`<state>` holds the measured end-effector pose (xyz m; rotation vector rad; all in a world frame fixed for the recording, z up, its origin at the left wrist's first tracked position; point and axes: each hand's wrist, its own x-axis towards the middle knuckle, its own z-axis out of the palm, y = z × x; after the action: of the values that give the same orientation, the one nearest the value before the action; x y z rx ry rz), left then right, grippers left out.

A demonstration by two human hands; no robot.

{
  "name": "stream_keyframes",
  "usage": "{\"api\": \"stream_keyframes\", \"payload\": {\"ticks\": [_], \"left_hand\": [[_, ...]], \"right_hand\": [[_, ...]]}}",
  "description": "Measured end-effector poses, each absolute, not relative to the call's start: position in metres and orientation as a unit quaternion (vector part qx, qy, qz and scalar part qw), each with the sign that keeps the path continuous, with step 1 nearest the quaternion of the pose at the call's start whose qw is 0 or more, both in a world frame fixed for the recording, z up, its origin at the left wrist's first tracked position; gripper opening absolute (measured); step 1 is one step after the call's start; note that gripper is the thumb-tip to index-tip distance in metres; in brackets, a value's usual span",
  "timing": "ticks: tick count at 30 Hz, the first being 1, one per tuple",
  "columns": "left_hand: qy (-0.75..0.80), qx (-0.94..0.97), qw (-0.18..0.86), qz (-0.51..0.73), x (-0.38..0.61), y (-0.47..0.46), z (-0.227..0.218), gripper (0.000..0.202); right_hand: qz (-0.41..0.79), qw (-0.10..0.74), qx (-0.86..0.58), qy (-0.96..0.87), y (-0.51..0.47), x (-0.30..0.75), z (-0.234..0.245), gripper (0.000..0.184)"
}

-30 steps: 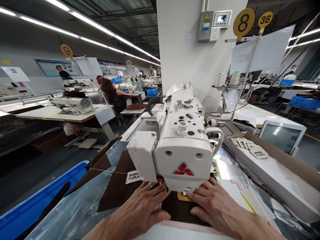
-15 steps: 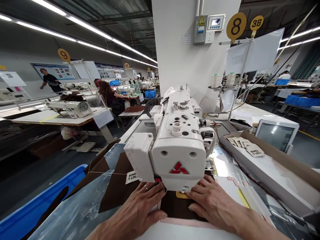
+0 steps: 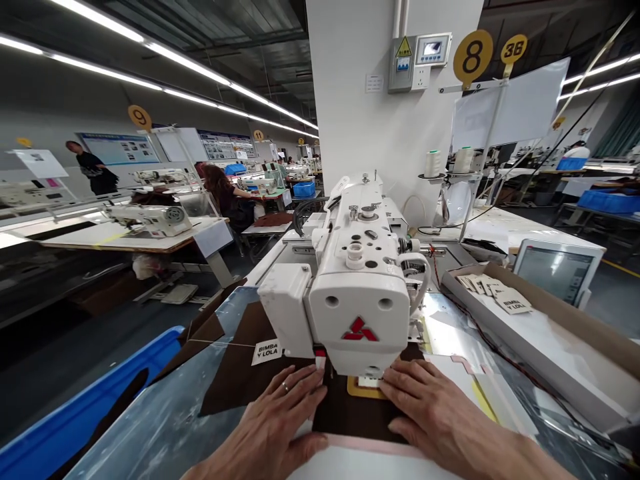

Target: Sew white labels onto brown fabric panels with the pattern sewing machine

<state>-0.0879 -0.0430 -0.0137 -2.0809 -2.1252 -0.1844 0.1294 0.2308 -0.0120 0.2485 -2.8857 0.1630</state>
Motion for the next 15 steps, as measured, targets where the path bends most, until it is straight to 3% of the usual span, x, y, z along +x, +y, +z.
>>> {"api": "stream_keyframes", "payload": {"ticks": [5,10,15], "left_hand": [[-0.732,-0.674,0.073,-0.068,-0.085,-0.080,-0.005,0.054],[-0.743,-0.663,0.055,-0.073,-0.075,-0.076,0.008,0.036],[-0.720,-0.686,0.026,-0.099,-0.068,-0.039,0.016,0.045]], "right_hand": [[-0.022,0.147,0.156,-0.976,0.219,0.135,-0.007,0.047],[-0.056,0.161,0.187,-0.967,0.206,0.129,0.004,0.051],[-0.033,0.180,0.182,-0.966,0.203,0.121,-0.006,0.051]]}}
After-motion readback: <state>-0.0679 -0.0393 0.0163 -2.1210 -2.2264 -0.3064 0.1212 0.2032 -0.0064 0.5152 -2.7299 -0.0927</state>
